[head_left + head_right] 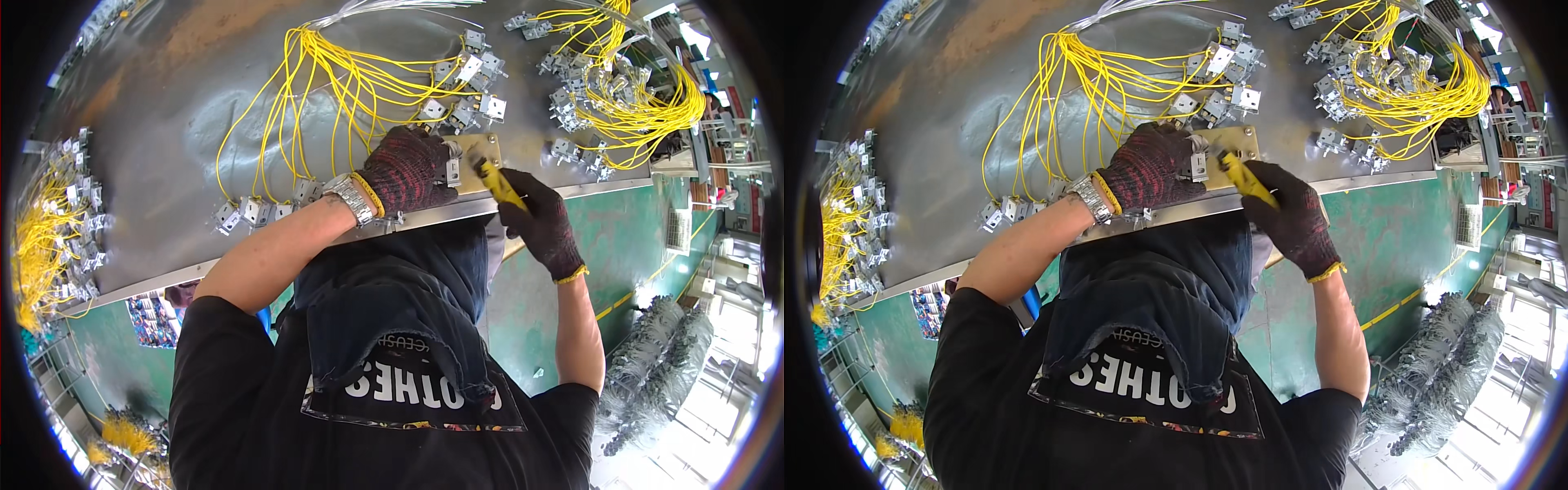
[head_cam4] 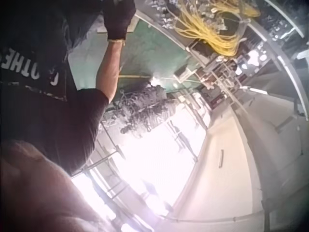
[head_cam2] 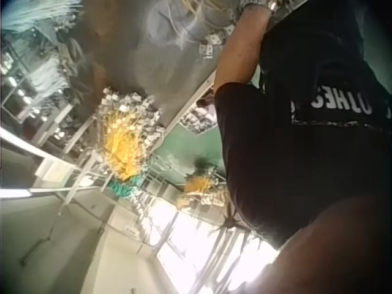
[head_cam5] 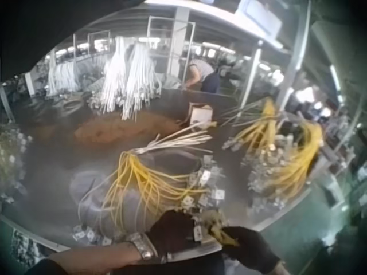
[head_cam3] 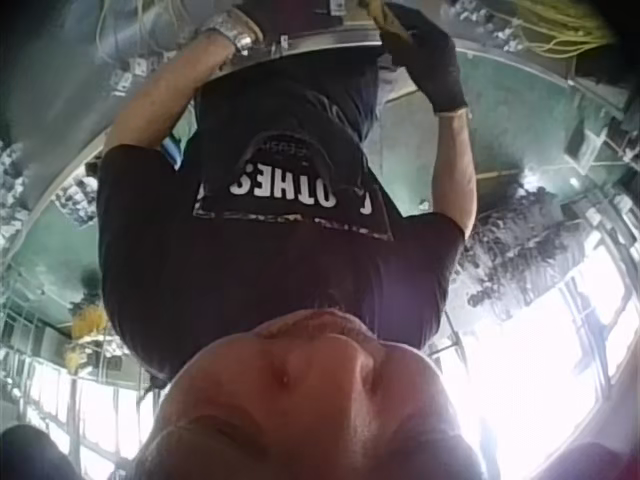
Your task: Assembling electrical connectors onto yellow wire harnesses at a production bench.
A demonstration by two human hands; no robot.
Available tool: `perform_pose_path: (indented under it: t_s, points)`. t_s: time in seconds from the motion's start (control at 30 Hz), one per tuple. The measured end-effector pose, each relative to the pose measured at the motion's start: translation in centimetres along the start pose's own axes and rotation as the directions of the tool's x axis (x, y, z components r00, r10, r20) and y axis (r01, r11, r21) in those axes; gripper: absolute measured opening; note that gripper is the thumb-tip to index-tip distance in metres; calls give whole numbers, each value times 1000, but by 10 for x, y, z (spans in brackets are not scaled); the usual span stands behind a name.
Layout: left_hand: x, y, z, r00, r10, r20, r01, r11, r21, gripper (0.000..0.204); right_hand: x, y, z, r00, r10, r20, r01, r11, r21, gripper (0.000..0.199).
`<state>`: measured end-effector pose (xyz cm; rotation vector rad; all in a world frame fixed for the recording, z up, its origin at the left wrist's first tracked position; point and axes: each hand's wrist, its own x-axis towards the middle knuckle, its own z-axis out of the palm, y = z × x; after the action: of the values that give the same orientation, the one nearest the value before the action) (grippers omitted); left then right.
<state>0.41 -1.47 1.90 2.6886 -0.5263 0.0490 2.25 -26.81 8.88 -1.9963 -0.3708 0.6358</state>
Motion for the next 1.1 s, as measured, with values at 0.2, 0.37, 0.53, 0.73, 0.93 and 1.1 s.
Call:
perform_pose_path:
  t_s: [0.2, 0.37, 0.53, 0.73, 0.93, 1.1]
  points:
    - [1, 1, 0, 998, 28, -62, -31, 998, -48, 51, -3, -22, 14, 920, -387, -63, 265, 734, -626, 44]
    - [2, -2, 12, 996, 61, -68, -64, 997, -35, 46, -14, -36, 22, 930, -367, -32, 229, 644, -730, 45]
    - [1, -6, 16, 986, 91, -138, -102, 992, -79, 46, -9, -31, 32, 905, -426, -16, 253, 568, -783, 44]
    - [13, -3, -5, 993, -8, 118, 16, 998, -63, 57, -2, -31, 34, 898, -435, -67, 217, 570, -793, 43]
    - [17, -1, -11, 981, -37, 193, 53, 995, -79, 58, 3, -33, 33, 919, -376, -118, 169, 646, -744, 39]
    - [12, 0, -10, 990, 14, 139, -4, 997, -74, 62, 0, -26, 23, 904, -412, -113, 251, 728, -638, 39]
